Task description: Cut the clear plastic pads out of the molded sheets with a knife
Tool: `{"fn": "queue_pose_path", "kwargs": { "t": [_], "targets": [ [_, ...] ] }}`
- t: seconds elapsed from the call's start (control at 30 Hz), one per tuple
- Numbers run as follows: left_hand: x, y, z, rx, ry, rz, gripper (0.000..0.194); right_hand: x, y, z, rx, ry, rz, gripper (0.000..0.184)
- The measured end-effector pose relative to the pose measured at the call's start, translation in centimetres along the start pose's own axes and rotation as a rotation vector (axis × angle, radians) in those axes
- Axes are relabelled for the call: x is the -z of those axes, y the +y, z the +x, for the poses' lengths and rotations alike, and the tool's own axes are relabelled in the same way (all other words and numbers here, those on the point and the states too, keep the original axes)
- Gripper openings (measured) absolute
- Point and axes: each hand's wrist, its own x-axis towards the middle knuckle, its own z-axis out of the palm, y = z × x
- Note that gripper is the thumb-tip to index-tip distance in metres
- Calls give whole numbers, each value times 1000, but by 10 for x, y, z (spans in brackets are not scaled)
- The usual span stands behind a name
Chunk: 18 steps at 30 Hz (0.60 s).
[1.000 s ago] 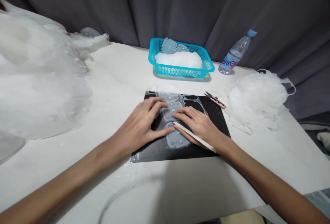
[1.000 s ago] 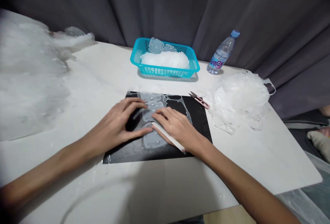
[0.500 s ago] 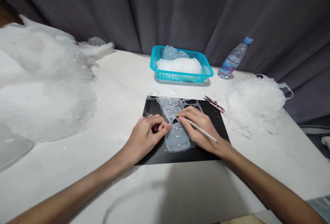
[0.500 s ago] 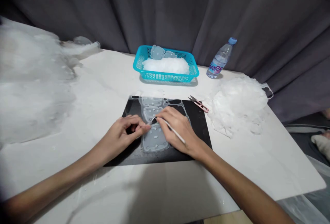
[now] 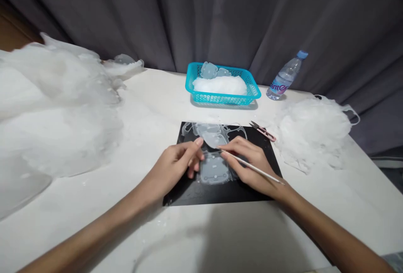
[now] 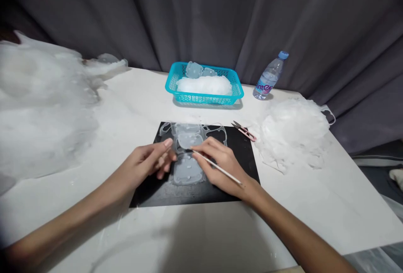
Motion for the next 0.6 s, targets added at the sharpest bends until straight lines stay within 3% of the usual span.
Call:
{"fn": "queue_pose_path", "kwargs": {
  "t": [0.1, 0.2, 0.3, 0.47, 0.6],
  "targets": [
    [-1, 3, 4, 59, -147, -213, 48, -9, 1, -7, 37, -91, 51, 26],
    [0, 3, 7, 75, -133, -285, 34, -4, -1, -7, 31, -154, 67, 32],
    [3, 1, 7, 71, -135, -325, 30, 9, -1, -2, 11, -56, 4, 29],
    [5, -6, 7, 88, -135, -390, 29, 12, 18, 1, 24, 160, -342, 39],
    [4, -6, 6, 115, -156, -491, 31, -1, 28, 0, 3, 38, -413, 31]
  ]
}}
